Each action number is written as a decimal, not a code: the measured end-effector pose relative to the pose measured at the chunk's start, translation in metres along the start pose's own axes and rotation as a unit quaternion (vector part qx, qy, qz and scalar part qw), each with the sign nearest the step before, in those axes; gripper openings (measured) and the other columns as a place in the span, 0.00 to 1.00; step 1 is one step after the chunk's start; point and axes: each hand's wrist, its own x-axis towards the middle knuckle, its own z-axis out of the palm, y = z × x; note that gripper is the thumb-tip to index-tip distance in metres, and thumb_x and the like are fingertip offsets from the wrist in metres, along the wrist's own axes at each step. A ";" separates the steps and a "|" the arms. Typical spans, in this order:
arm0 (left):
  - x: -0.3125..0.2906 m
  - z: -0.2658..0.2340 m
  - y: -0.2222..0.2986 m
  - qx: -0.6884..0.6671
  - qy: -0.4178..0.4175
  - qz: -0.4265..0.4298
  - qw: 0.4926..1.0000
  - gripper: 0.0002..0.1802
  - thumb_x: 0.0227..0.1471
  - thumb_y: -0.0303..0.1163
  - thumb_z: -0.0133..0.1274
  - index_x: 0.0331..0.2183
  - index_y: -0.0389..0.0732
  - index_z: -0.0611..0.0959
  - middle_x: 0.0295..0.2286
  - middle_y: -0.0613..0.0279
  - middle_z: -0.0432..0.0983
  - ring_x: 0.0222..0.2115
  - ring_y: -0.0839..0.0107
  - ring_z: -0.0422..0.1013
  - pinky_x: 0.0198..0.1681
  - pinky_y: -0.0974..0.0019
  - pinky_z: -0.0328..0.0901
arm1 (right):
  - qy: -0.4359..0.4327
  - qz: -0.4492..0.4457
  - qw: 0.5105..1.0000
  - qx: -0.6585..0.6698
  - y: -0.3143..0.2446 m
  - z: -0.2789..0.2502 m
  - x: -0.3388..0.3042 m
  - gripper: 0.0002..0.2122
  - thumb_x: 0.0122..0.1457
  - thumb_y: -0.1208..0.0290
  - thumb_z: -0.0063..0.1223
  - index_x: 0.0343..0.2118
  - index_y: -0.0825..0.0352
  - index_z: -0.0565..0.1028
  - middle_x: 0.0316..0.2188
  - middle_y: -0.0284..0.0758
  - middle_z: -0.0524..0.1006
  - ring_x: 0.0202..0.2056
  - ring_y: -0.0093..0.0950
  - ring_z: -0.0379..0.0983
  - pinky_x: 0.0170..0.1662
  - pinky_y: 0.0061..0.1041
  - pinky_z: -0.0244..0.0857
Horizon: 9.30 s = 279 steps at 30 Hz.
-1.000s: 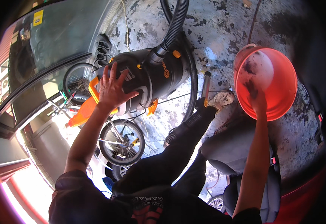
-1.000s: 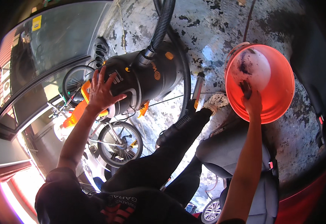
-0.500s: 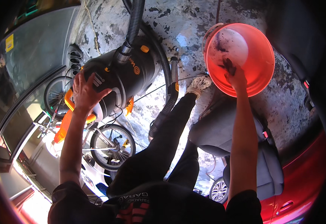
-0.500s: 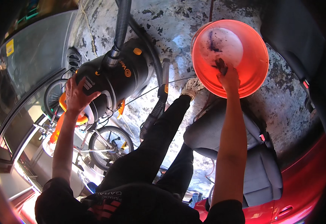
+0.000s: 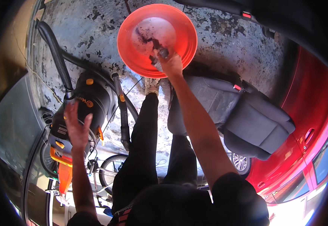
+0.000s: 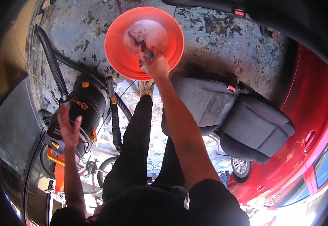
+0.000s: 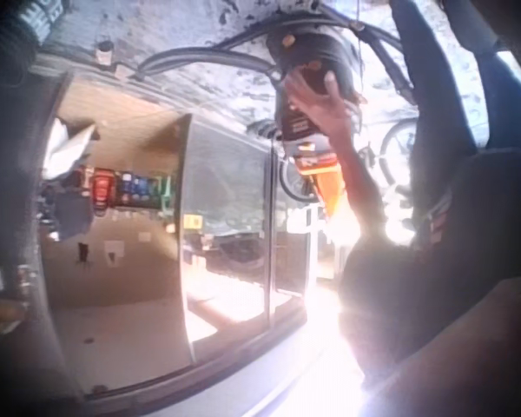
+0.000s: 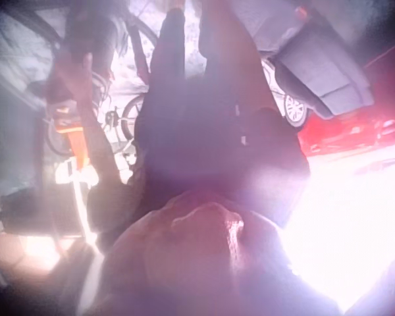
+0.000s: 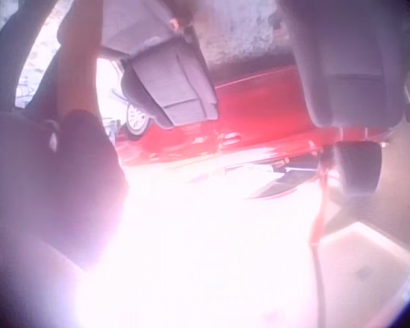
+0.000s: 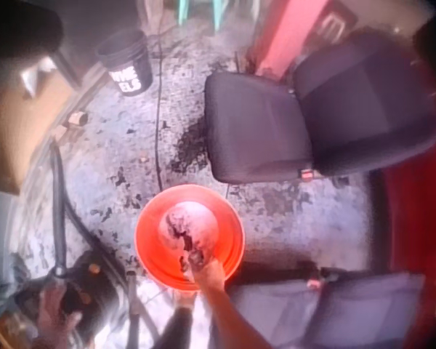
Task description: The person uses a handheld vacuum with a brush attachment to clean a gray car seat removed from a red vehicle. They repeatedly vacuum the seat surface and sides, then apply a soapy cloth to wipe the seat, dipping the cloth into a red bucket as needed.
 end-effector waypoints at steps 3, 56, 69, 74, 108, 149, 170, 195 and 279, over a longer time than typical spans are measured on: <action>0.058 0.057 0.074 -0.266 -0.044 0.032 0.962 0.28 0.62 0.33 0.65 0.60 0.37 0.78 0.57 0.49 0.74 0.59 0.56 0.72 0.63 0.55 0.65 | 0.016 0.071 0.992 0.099 0.001 -0.005 -0.010 0.21 0.64 0.49 0.63 0.50 0.61 0.81 0.31 0.50 0.84 0.41 0.52 0.83 0.42 0.47 0.75; 0.164 0.200 0.365 -0.334 -0.288 0.173 0.881 0.42 0.49 0.35 0.73 0.60 0.41 0.67 0.52 0.55 0.70 0.53 0.65 0.70 0.58 0.60 0.66 | 0.207 0.301 0.917 -0.157 0.415 -0.199 -0.148 0.45 0.63 0.44 0.61 0.76 0.61 0.53 0.60 0.55 0.69 0.60 0.55 0.68 0.64 0.50 0.64; 0.139 0.446 0.476 -0.248 -0.452 0.331 0.790 0.34 0.54 0.24 0.70 0.61 0.39 0.78 0.55 0.60 0.80 0.55 0.71 0.76 0.62 0.63 0.70 | 0.366 0.349 0.854 -0.122 0.410 -0.098 -0.114 0.35 0.66 0.47 0.46 0.74 0.57 0.61 0.74 0.52 0.53 0.75 0.50 0.47 0.75 0.61 0.33; 0.135 0.516 0.567 -0.113 -0.389 0.532 0.744 0.39 0.49 0.36 0.74 0.60 0.38 0.76 0.52 0.47 0.77 0.54 0.51 0.75 0.59 0.54 0.69 | 0.403 0.324 0.849 -0.105 0.407 -0.099 -0.108 0.34 0.63 0.48 0.49 0.72 0.56 0.65 0.74 0.49 0.54 0.74 0.48 0.49 0.74 0.63 0.36; 0.028 0.492 0.524 0.307 -0.060 0.688 0.655 0.37 0.57 0.37 0.59 0.66 0.37 0.72 0.69 0.43 0.60 0.68 0.48 0.60 0.68 0.43 0.59 | 0.303 0.237 0.909 -0.162 0.516 -0.107 -0.277 0.35 0.66 0.45 0.50 0.74 0.55 0.63 0.75 0.42 0.58 0.74 0.45 0.53 0.74 0.60 0.39; -0.084 0.599 0.572 0.168 -0.041 0.566 0.806 0.51 0.46 0.54 0.71 0.63 0.31 0.74 0.65 0.44 0.69 0.65 0.52 0.65 0.65 0.45 0.59 | 0.374 0.188 0.892 -0.171 0.533 -0.081 -0.266 0.35 0.70 0.39 0.36 0.73 0.56 0.65 0.75 0.43 0.59 0.73 0.45 0.54 0.74 0.58 0.38; -0.066 0.533 0.457 0.050 0.000 0.515 0.855 0.36 0.46 0.38 0.71 0.57 0.37 0.80 0.57 0.48 0.77 0.56 0.51 0.70 0.61 0.47 0.58 | 0.359 0.219 0.889 -0.182 0.530 -0.092 -0.275 0.34 0.66 0.43 0.44 0.72 0.54 0.67 0.73 0.43 0.62 0.73 0.45 0.54 0.72 0.60 0.41; -0.140 0.502 0.406 0.226 -0.190 0.618 0.728 0.19 0.48 0.44 0.65 0.39 0.43 0.91 0.48 0.59 0.76 0.54 0.56 0.67 0.59 0.46 0.57 | 0.361 0.194 0.895 -0.178 0.519 -0.097 -0.272 0.34 0.66 0.44 0.45 0.72 0.53 0.65 0.73 0.42 0.62 0.73 0.44 0.55 0.72 0.58 0.43; 0.249 0.214 0.136 -0.251 0.184 -0.083 0.947 0.13 0.65 0.35 0.50 0.48 0.43 0.81 0.44 0.47 0.83 0.44 0.42 0.80 0.46 0.42 0.75 | -0.013 -0.315 0.852 -0.418 0.080 0.127 0.203 0.26 0.55 0.53 0.72 0.50 0.66 0.80 0.46 0.43 0.85 0.45 0.37 0.83 0.49 0.39 0.75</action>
